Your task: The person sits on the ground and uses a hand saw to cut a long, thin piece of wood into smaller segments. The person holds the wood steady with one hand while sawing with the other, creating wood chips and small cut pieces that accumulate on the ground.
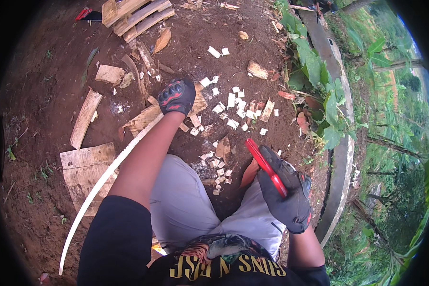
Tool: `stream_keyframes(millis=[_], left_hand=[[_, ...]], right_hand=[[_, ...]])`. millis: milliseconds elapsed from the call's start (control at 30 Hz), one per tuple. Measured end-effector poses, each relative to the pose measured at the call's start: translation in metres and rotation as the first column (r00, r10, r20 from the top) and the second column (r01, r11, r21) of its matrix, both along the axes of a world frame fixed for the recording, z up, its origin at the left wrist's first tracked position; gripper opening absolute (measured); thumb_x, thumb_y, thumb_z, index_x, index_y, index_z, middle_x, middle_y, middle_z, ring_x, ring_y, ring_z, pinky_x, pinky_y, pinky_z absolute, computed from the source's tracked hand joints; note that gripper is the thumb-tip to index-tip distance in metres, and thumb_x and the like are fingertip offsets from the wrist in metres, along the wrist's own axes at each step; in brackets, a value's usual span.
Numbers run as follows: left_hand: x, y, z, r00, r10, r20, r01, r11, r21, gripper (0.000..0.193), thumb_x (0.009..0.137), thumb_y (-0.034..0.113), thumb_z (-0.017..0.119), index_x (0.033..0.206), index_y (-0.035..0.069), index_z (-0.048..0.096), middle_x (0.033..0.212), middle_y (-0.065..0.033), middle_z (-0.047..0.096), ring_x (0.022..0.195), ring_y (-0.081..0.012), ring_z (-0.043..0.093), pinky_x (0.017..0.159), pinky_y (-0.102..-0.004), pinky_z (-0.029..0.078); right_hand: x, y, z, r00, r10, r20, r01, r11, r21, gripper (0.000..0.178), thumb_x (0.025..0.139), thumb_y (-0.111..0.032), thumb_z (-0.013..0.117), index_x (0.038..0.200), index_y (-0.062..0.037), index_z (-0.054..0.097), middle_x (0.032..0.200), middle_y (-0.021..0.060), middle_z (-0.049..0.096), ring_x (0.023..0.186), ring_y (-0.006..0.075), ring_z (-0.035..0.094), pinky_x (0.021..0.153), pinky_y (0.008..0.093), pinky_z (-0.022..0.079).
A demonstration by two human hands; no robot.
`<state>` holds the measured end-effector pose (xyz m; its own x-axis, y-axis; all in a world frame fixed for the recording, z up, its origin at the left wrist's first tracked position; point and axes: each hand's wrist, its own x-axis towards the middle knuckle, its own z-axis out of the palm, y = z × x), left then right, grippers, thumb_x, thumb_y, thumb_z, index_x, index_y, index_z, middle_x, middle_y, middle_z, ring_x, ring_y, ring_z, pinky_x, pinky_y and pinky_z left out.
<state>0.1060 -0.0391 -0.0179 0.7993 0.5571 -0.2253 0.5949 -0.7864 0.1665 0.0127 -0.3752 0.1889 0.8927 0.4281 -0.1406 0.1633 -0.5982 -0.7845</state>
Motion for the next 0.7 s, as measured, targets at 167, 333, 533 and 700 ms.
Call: stream_keyframes(millis=[167,333,533,700], left_hand=[[0.004,-0.006,-0.013,0.994,-0.064,0.093,0.06,0.997,0.04,0.042,0.1,0.036,0.052,0.09,0.011,0.085,0.095,-0.0177,0.081,0.087,-0.0376,0.079,0.078,-0.0502,0.061],[-0.001,-0.009,-0.013,0.995,-0.063,0.073,0.06,0.998,0.036,0.044,0.101,0.036,0.051,0.094,0.011,0.086,0.097,-0.0163,0.081,0.089,-0.0369,0.08,0.081,-0.0497,0.061],[-0.003,0.0,-0.003,0.996,-0.007,0.091,0.008,1.0,-0.008,0.044,0.099,0.037,0.051,0.093,0.009,0.085,0.101,-0.0188,0.08,0.093,-0.0391,0.079,0.084,-0.0523,0.06],[-0.009,-0.002,-0.003,0.995,-0.016,0.103,0.02,0.999,-0.039,0.042,0.098,0.036,0.052,0.093,0.011,0.085,0.099,-0.0173,0.081,0.092,-0.0386,0.079,0.083,-0.0528,0.06]], right_hand=[[0.058,0.085,-0.108,0.996,0.0,0.084,-0.005,0.998,0.055,0.042,0.103,-0.022,0.072,0.145,-0.0153,0.069,0.125,0.0206,0.077,0.107,0.0375,0.078,0.09,0.0423,0.061],[0.043,0.061,-0.091,0.997,-0.034,-0.074,0.045,0.986,0.163,0.044,0.103,-0.022,0.073,0.146,-0.0138,0.069,0.131,0.0196,0.076,0.112,0.037,0.077,0.097,0.0423,0.06],[0.0,-0.008,-0.002,0.973,-0.119,-0.196,0.118,0.993,-0.018,0.043,0.1,-0.01,0.073,0.143,-0.003,0.07,0.134,0.0205,0.075,0.123,0.034,0.075,0.104,0.0431,0.058],[0.047,0.089,-0.093,0.998,0.0,0.056,-0.003,0.998,0.057,0.041,0.104,-0.016,0.07,0.144,-0.0079,0.07,0.131,0.0212,0.076,0.121,0.0347,0.076,0.101,0.0423,0.059]])
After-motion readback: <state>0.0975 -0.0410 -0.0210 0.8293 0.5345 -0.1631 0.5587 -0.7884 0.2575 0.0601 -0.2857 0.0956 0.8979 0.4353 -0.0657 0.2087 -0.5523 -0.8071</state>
